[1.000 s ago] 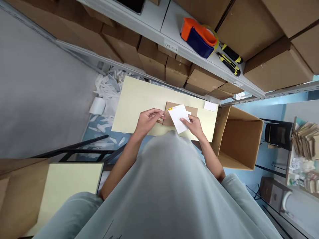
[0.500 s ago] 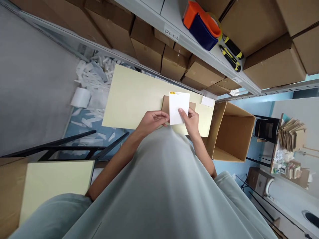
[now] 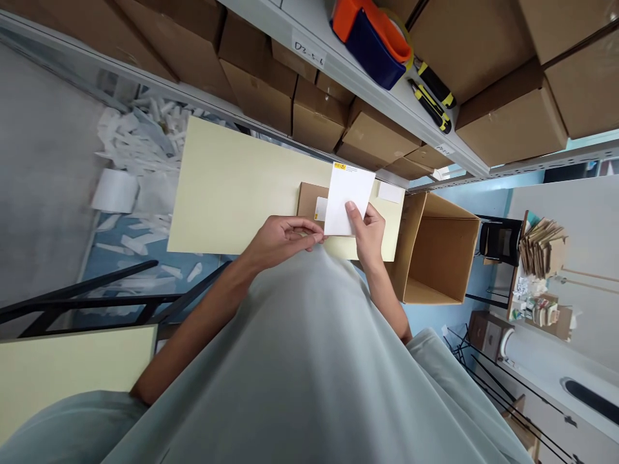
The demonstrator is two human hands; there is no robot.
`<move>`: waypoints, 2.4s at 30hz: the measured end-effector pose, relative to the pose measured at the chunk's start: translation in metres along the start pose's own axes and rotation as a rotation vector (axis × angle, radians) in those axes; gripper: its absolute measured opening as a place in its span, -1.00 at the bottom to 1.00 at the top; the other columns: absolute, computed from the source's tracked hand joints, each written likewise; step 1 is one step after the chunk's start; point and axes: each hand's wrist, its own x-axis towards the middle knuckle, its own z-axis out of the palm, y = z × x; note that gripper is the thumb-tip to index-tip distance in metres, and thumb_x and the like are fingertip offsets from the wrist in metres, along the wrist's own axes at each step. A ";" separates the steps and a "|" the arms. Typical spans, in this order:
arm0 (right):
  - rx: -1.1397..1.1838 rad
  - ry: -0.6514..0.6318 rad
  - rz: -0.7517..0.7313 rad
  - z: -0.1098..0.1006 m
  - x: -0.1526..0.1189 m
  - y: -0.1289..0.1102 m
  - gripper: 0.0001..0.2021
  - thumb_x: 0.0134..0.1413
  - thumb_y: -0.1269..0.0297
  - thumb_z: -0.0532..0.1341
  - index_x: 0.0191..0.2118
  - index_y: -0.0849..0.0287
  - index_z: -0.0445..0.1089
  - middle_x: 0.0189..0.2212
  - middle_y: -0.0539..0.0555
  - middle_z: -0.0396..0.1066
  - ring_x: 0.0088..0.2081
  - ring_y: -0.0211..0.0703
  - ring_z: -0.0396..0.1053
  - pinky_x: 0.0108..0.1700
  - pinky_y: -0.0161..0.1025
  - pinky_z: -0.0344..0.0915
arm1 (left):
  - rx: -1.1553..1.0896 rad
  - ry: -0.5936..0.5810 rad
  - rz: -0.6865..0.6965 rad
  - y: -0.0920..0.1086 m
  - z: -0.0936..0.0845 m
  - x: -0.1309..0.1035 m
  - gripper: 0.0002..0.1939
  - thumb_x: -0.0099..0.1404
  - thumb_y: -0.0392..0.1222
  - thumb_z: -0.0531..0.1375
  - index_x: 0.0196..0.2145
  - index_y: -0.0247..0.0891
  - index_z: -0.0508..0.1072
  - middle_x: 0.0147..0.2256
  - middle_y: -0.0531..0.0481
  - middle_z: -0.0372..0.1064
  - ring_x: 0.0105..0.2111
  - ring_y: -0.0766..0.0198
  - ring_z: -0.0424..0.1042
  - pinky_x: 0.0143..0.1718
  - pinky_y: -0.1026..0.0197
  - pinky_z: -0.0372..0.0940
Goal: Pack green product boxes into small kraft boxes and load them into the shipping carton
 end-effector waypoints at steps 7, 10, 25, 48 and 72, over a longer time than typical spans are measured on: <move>-0.053 0.005 -0.006 -0.008 0.003 0.001 -0.48 0.22 -0.34 0.42 -0.21 0.09 0.58 -0.26 0.05 0.57 -0.18 -0.08 0.49 -0.17 -0.18 0.51 | -0.007 0.004 0.008 -0.003 0.008 0.009 -0.53 0.04 0.28 0.58 -0.34 -0.18 0.71 -0.35 -0.11 0.65 -0.38 0.09 0.61 -0.33 0.12 0.59; -0.045 0.009 -0.012 -0.012 0.005 0.005 -0.48 0.24 -0.34 0.42 -0.19 0.10 0.58 -0.26 0.05 0.58 -0.18 -0.08 0.50 -0.14 -0.16 0.53 | -0.002 0.012 0.011 -0.004 0.012 0.013 -0.53 0.06 0.28 0.56 -0.34 -0.17 0.71 -0.35 -0.12 0.65 -0.35 0.06 0.62 -0.31 0.11 0.61; -0.366 -0.304 -0.308 -0.028 -0.008 0.012 -0.68 0.48 -0.11 0.36 -0.10 0.02 0.68 -0.15 0.09 0.61 -0.08 -0.07 0.59 0.12 -0.06 0.57 | 0.198 0.086 0.160 -0.006 0.023 0.026 -0.68 0.23 0.17 0.40 -0.33 -0.14 0.67 -0.24 -0.07 0.64 -0.24 0.12 0.59 -0.18 0.19 0.53; -0.217 -0.176 0.018 -0.013 -0.013 0.032 -0.70 0.25 -0.05 0.38 -0.31 0.08 0.54 -0.25 0.06 0.59 -0.13 -0.04 0.55 0.11 -0.04 0.51 | 0.420 0.183 0.051 -0.076 -0.078 0.016 -0.85 0.18 -0.05 0.23 -0.35 -0.13 0.55 -0.23 -0.04 0.65 -0.16 0.08 0.63 -0.18 0.17 0.51; -0.007 -0.198 0.022 0.033 -0.042 -0.023 -0.67 0.30 -0.11 0.44 -0.29 0.04 0.54 -0.27 0.04 0.54 -0.16 -0.06 0.51 0.04 -0.07 0.52 | 0.067 -0.081 0.139 -0.027 -0.068 0.032 -0.35 0.16 0.32 0.52 0.03 -0.19 0.65 0.09 -0.21 0.67 0.07 -0.09 0.66 0.08 -0.02 0.60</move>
